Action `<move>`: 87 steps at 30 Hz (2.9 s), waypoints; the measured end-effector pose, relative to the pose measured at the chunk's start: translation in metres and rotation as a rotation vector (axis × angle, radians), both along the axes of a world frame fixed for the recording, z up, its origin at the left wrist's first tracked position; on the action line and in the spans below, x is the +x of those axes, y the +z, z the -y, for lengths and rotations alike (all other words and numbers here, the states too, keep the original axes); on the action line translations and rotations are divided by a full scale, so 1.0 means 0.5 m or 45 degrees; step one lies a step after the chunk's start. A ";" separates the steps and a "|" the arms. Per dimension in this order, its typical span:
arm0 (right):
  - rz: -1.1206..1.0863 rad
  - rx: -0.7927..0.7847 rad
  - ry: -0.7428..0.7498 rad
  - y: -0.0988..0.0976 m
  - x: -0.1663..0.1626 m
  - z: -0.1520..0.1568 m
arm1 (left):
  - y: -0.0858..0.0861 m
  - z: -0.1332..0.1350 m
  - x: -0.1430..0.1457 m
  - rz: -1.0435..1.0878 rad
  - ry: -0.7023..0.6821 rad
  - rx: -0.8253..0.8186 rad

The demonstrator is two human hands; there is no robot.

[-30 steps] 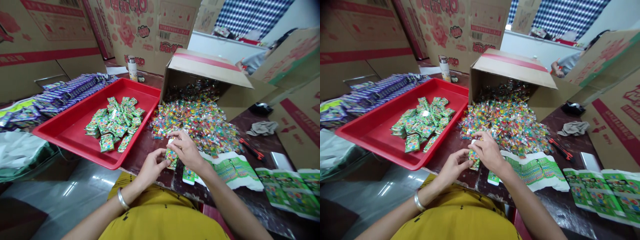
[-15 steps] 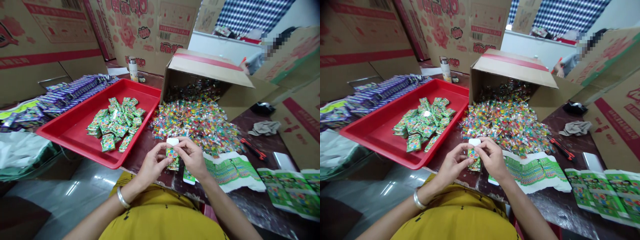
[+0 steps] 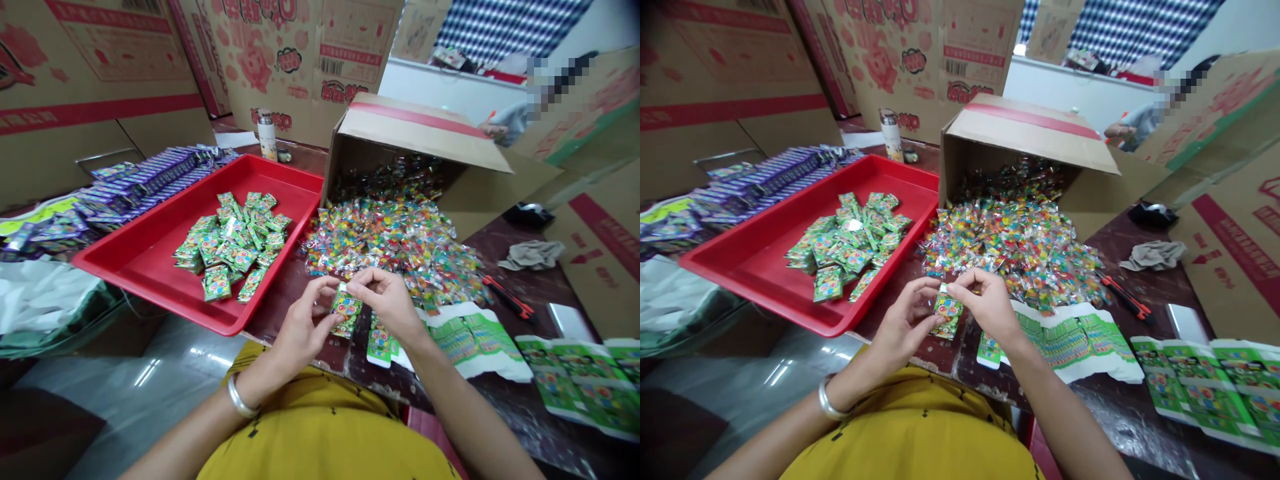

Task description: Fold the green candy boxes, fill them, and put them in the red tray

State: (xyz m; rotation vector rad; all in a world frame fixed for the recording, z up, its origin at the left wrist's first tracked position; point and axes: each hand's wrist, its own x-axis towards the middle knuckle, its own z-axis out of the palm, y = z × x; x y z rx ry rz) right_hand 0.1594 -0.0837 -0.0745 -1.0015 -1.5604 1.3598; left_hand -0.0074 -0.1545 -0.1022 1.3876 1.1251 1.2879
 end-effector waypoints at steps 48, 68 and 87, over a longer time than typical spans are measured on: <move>1.021 0.700 -0.271 -0.119 0.188 0.004 | -0.119 -0.035 0.142 -1.207 -0.263 0.287; 0.255 0.090 0.247 -0.018 0.081 0.063 | 0.021 -0.045 0.011 0.282 -0.730 -0.436; -0.050 0.088 -0.473 -0.096 -0.008 0.079 | -0.036 -0.006 0.041 0.191 0.259 -0.084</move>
